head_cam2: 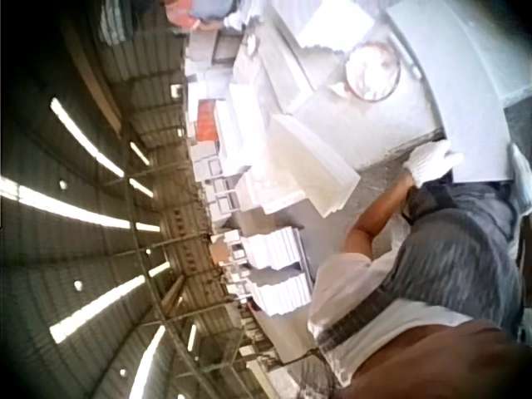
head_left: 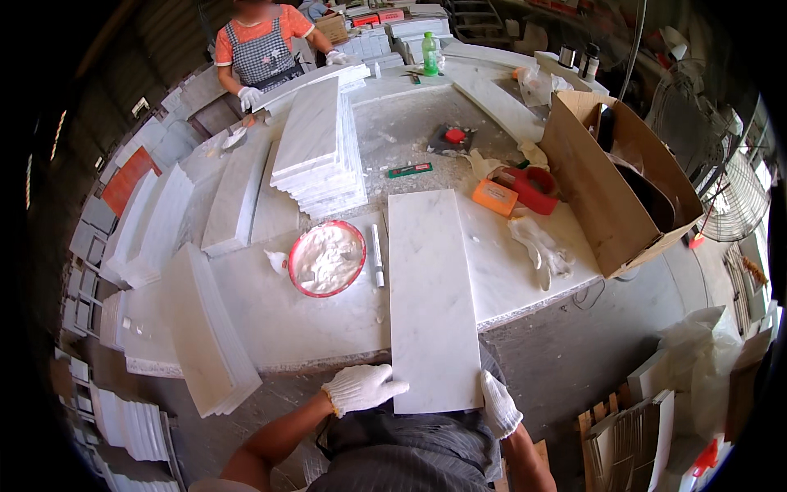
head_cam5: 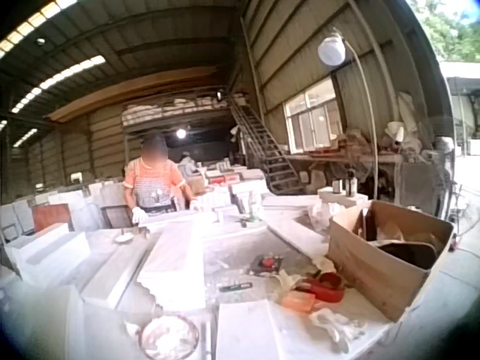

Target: The person applies a white paste to rectangular white panels using a small metal spatula, then stacks the treated panels on a workbench. The person wears gloves and works in a workshop with stacks of similar panels and tools nearby.

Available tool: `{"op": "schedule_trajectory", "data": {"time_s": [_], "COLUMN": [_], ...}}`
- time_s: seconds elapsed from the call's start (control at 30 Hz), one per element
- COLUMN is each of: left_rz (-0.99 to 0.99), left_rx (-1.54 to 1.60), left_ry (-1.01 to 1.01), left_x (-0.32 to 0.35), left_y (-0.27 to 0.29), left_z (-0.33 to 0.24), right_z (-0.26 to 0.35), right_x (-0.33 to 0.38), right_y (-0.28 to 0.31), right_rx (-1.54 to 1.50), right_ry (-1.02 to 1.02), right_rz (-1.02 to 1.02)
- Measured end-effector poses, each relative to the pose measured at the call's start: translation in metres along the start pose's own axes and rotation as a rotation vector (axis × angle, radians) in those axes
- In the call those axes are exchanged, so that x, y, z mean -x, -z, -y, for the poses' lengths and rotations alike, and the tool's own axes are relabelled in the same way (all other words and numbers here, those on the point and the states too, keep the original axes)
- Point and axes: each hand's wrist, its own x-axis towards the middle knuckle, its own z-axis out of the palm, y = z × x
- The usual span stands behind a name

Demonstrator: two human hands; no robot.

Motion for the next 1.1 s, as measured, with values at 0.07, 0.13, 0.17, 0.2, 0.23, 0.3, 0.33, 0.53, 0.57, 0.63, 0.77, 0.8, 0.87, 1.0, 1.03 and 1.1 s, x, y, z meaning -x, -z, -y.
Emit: {"op": "schedule_trajectory", "data": {"time_s": [0.07, 0.13, 0.17, 0.2, 0.23, 0.3, 0.33, 0.53, 0.57, 0.63, 0.77, 0.8, 0.87, 1.0, 1.03, 1.1], "left_rz": [-0.068, -0.195, -0.295, -0.395, -0.507, -0.698, -0.785, -0.94, -0.907, -0.844, -0.866, -0.879, -0.904, -0.863, -0.861, -0.853], "left_rx": [-0.146, -0.03, -0.008, 0.011, -0.021, -0.179, -0.315, -0.503, -0.506, -0.505, -0.502, -0.481, -0.441, -0.369, -0.366, -0.35], "left_ry": [-0.082, -0.208, -0.257, -0.305, -0.322, -0.354, -0.348, -0.091, -0.081, -0.053, -0.071, -0.074, -0.081, -0.056, -0.049, -0.037], "left_x": [0.003, -0.014, -0.028, -0.045, -0.067, -0.13, -0.16, -0.269, -0.281, -0.297, -0.323, -0.325, -0.327, -0.329, -0.329, -0.33], "left_y": [0.027, 0.043, 0.052, 0.064, 0.071, 0.082, 0.089, 0.126, 0.131, 0.145, 0.158, 0.158, 0.156, 0.162, 0.163, 0.163], "left_z": [-0.016, -0.03, -0.046, -0.066, -0.078, -0.09, -0.088, -0.071, -0.07, -0.073, -0.076, -0.078, -0.079, -0.083, -0.085, -0.09], "right_z": [0.008, 0.021, 0.02, 0.018, 0.019, 0.009, 0.018, 0.038, 0.04, 0.044, 0.049, 0.051, 0.062, 0.086, 0.089, 0.097], "right_x": [0.002, 0.008, 0.009, 0.009, 0.011, 0.013, 0.016, 0.018, 0.018, 0.017, 0.017, 0.016, 0.014, 0.007, 0.005, 0.003], "right_y": [-0.002, -0.007, -0.008, -0.008, -0.009, -0.014, -0.025, -0.051, -0.055, -0.059, -0.06, -0.061, -0.066, -0.073, -0.074, -0.075], "right_rx": [0.058, 0.151, 0.17, 0.187, 0.205, 0.177, 0.188, -0.247, -0.444, -0.682, -0.863, -0.855, -0.788, -0.592, -0.577, -0.613], "right_ry": [-0.006, 0.05, 0.047, 0.045, 0.043, 0.085, 0.12, 0.003, -0.058, -0.164, -0.272, -0.266, -0.236, -0.168, -0.164, -0.199], "right_rz": [0.023, 0.01, -0.019, -0.048, -0.069, -0.174, -0.216, -0.203, -0.21, -0.228, -0.316, -0.333, -0.367, -0.42, -0.426, -0.452]}}
